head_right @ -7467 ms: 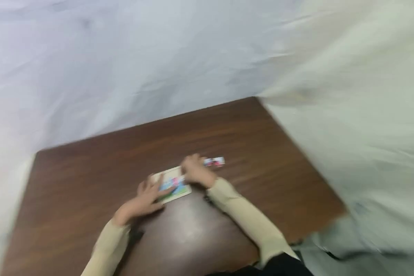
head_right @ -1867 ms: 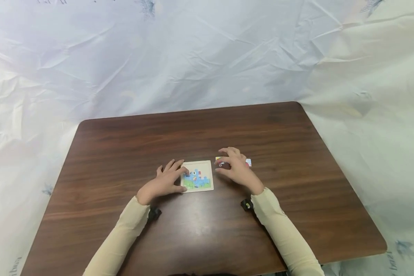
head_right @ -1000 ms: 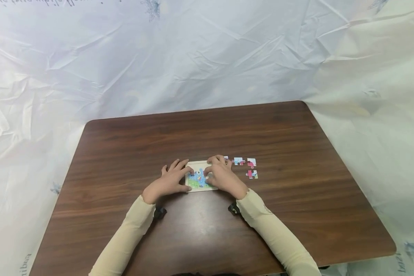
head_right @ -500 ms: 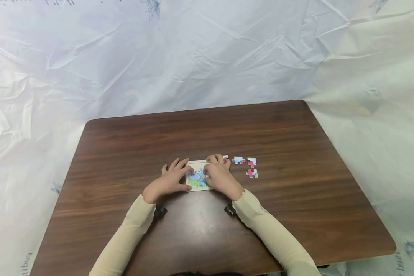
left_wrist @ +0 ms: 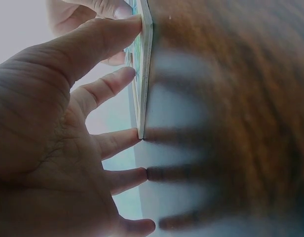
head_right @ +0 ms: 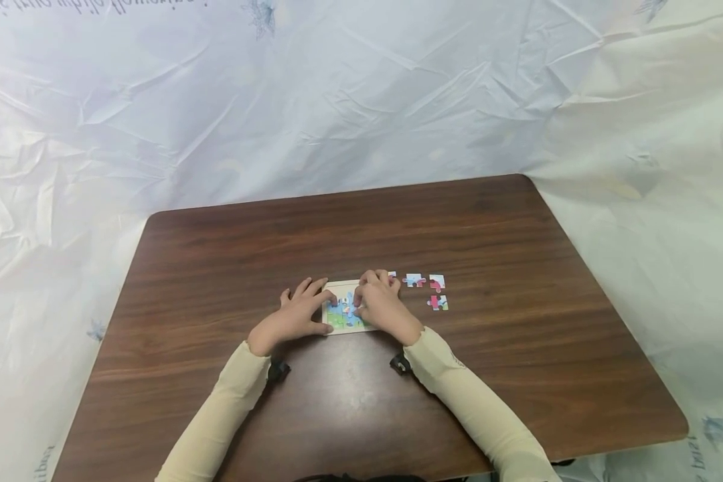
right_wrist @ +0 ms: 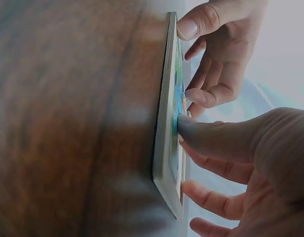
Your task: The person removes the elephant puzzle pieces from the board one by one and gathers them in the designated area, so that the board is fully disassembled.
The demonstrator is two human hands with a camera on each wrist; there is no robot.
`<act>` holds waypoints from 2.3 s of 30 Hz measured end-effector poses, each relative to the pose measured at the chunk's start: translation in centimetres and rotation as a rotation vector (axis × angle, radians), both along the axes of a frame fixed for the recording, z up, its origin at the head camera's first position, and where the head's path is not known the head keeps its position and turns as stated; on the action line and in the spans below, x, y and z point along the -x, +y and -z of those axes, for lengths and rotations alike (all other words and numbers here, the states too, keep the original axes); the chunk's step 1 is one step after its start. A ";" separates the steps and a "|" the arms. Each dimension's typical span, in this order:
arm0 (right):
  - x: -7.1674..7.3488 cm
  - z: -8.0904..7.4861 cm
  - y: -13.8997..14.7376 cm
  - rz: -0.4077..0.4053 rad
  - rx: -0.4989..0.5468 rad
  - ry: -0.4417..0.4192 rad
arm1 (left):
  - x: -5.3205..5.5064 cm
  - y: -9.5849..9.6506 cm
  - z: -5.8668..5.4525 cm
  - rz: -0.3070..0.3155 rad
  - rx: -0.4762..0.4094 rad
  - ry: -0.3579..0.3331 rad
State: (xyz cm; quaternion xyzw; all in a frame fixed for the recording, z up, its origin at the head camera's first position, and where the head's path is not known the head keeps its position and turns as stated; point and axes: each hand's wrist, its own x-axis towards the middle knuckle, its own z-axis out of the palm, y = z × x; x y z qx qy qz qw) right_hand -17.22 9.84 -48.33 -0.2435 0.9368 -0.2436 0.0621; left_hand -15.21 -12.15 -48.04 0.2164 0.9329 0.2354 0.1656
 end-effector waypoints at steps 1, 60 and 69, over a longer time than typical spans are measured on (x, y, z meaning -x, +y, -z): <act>0.0 0.0 0.0 -0.001 0.001 -0.002 | 0.0 0.0 0.0 -0.001 0.004 -0.002; -0.2 -0.2 11.4 0.131 0.030 0.052 | 0.7 -0.5 0.6 0.005 -0.043 0.001; -0.3 -0.3 11.0 0.129 0.040 0.032 | 0.4 -0.5 0.7 -0.001 -0.045 -0.001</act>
